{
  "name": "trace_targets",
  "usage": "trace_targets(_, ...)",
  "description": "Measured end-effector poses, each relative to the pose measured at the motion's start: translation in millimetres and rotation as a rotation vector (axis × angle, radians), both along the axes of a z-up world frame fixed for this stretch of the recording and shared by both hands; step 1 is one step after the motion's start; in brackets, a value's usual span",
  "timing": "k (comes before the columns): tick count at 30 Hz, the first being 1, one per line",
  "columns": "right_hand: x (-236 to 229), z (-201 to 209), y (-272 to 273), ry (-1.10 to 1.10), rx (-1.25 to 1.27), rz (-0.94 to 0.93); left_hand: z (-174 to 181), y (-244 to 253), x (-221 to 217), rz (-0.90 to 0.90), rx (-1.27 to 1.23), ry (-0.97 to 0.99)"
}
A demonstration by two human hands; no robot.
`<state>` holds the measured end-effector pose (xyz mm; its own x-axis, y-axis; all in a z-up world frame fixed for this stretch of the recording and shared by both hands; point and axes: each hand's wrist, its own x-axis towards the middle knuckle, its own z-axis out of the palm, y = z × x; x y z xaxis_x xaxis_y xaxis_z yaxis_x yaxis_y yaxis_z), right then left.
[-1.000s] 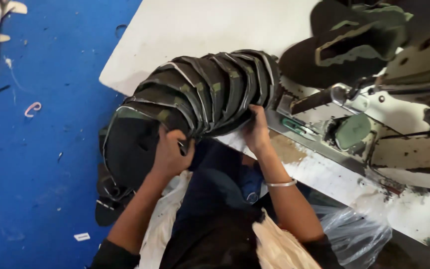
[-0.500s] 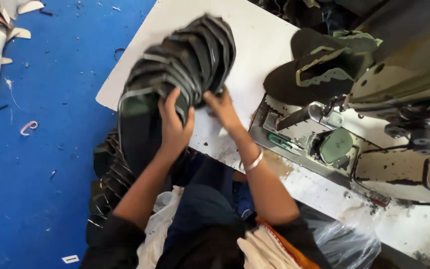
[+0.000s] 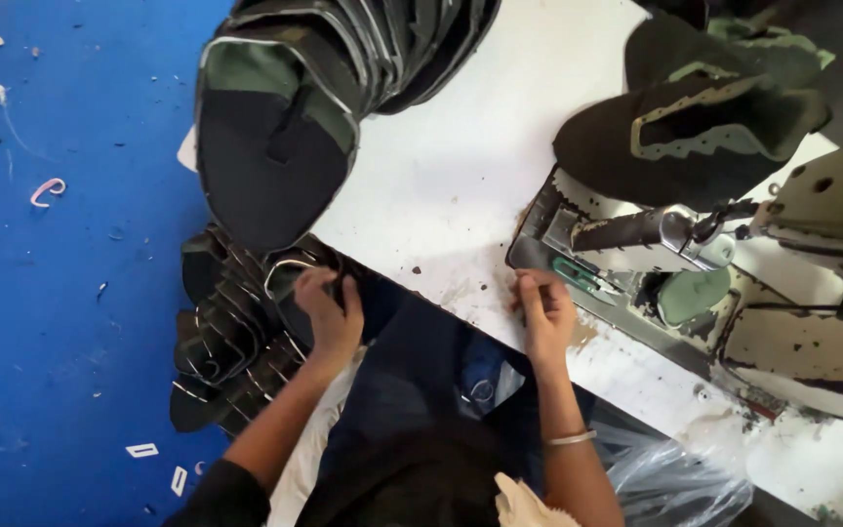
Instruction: The person operates a sewing machine to stitch a green trim onto black shoe parts. They repeatedly pick up a shoe part from a stack, guide it under the needle, and then place the finished item on the table.
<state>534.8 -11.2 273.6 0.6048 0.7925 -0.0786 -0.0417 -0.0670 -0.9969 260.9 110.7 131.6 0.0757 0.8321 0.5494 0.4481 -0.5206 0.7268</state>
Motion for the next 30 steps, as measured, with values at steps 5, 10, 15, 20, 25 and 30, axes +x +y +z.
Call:
trace_targets(5,-17.5,34.3,23.2,-0.532,-0.165,0.036,-141.1,1.3,-13.6,0.373,-1.091,0.682)
trace_targets(10,-15.6,32.4,22.1,-0.494,-0.215,-0.042,-201.6,71.9,-30.9,0.328,-1.097,0.683)
trace_targets(15,-13.3,36.7,22.2,-0.535,-0.149,0.007,-319.0,82.4,-42.8,-0.113,-0.644,0.412)
trace_targets(20,-11.5,37.5,23.9,-0.515,-0.164,0.046,-286.4,85.5,-52.9,-0.020,-0.519,0.659)
trace_targets(25,-10.3,37.2,24.4,-0.496,-0.140,0.050,-198.5,60.5,-86.3,0.053,-0.825,0.083)
trace_targets(30,-15.6,33.6,21.9,-0.519,-0.104,0.085,-107.5,-15.0,-156.4,0.030,-0.962,-0.414)
